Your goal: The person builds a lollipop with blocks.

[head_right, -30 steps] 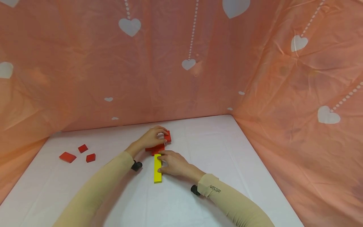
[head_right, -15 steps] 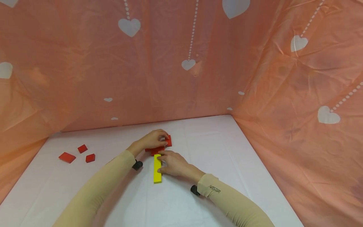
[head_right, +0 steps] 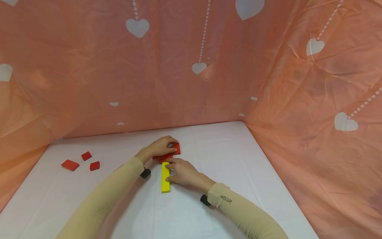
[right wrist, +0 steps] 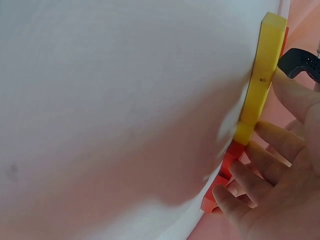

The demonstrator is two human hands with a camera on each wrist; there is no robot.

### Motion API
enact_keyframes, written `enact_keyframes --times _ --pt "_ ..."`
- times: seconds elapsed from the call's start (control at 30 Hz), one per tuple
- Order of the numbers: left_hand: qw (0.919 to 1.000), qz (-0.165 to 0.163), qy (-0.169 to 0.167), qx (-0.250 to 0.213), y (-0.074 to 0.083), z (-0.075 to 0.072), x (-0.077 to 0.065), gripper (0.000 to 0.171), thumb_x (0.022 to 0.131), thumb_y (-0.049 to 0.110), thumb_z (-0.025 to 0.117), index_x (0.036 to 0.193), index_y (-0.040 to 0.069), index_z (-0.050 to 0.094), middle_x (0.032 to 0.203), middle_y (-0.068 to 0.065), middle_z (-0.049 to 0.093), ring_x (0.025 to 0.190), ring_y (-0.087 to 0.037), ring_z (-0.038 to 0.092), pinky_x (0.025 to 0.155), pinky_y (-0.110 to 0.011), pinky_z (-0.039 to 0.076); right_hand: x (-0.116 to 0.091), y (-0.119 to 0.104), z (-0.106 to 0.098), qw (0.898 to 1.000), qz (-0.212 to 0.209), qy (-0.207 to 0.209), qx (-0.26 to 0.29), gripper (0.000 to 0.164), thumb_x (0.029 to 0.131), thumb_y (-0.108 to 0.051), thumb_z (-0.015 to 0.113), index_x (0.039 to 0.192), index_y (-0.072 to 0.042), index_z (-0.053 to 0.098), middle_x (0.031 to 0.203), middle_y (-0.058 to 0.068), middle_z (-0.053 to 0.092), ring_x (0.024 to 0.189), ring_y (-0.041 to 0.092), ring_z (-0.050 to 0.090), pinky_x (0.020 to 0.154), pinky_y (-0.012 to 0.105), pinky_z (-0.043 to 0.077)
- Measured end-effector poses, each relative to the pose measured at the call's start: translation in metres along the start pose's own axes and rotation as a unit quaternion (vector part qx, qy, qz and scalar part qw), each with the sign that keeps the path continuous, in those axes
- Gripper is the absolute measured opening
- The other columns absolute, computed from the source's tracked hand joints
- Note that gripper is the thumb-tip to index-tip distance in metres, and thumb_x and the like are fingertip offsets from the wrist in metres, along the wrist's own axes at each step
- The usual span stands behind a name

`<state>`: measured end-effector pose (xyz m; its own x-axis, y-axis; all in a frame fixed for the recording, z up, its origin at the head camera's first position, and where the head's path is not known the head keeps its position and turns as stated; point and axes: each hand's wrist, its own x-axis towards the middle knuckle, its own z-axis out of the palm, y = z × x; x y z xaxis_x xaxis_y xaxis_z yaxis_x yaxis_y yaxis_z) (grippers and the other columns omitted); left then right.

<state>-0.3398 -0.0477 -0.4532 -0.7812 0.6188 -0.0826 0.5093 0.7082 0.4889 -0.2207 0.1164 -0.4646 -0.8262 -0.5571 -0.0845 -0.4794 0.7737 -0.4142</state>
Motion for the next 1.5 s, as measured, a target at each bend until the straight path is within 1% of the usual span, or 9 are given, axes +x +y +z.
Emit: enact_keyframes --times 0.27,0.47,0.7,1.03,1.3,1.5 --pt "0.9999 -0.008 -0.011 -0.001 -0.002 -0.001 0.000 0.041 0.100 0.023 0.072 0.137 0.008 0.067 0.126 -0.010 0.066 0.114 -0.027 0.059 0.112 -0.046 0.047 0.001 0.002 0.001 1.000 -0.002 0.000 -0.002 0.056 0.095 -0.037 0.076 0.143 -0.009 0.064 0.160 0.006 0.048 0.146 0.029 0.045 0.119 0.049 0.039" --pt "0.9999 -0.005 -0.009 -0.009 -0.006 0.001 0.000 0.040 0.099 0.023 0.073 0.136 0.008 0.067 0.128 -0.010 0.066 0.117 -0.028 0.059 0.114 -0.048 0.045 0.001 0.002 0.001 1.000 -0.004 0.001 -0.001 0.057 0.095 -0.037 0.077 0.143 -0.009 0.064 0.159 0.007 0.048 0.145 0.029 0.046 0.118 0.049 0.041" --pt "0.9999 0.003 -0.009 -0.004 -0.008 0.003 0.000 0.039 0.099 0.023 0.072 0.135 0.009 0.068 0.128 -0.009 0.066 0.118 -0.027 0.060 0.114 -0.047 0.045 0.001 0.001 0.000 1.000 -0.007 0.004 0.000 0.056 0.095 -0.036 0.077 0.142 -0.008 0.064 0.159 0.007 0.048 0.145 0.029 0.046 0.118 0.049 0.040" --pt "0.9999 -0.004 -0.010 -0.009 -0.009 0.004 0.000 0.041 0.099 0.026 0.073 0.136 0.010 0.067 0.130 -0.008 0.066 0.120 -0.027 0.059 0.115 -0.048 0.044 0.000 0.002 0.001 1.000 -0.008 0.007 -0.002 0.056 0.095 -0.036 0.077 0.141 -0.007 0.065 0.157 0.007 0.050 0.144 0.029 0.048 0.118 0.049 0.041" --pt "0.9999 0.000 -0.008 -0.013 -0.010 0.004 0.001 0.040 0.098 0.024 0.074 0.136 0.009 0.068 0.129 -0.008 0.066 0.119 -0.027 0.060 0.114 -0.048 0.044 0.001 0.002 0.000 1.000 -0.009 0.007 -0.006 0.056 0.095 -0.037 0.077 0.141 -0.008 0.065 0.158 0.007 0.049 0.145 0.029 0.047 0.118 0.049 0.040" --pt "0.9998 0.001 -0.010 -0.014 -0.011 0.004 0.001 0.040 0.098 0.025 0.074 0.135 0.009 0.068 0.128 -0.008 0.067 0.118 -0.027 0.060 0.114 -0.048 0.045 0.001 0.002 0.000 1.000 -0.007 0.004 -0.003 0.057 0.095 -0.037 0.076 0.142 -0.008 0.064 0.159 0.008 0.048 0.145 0.029 0.046 0.118 0.049 0.040"
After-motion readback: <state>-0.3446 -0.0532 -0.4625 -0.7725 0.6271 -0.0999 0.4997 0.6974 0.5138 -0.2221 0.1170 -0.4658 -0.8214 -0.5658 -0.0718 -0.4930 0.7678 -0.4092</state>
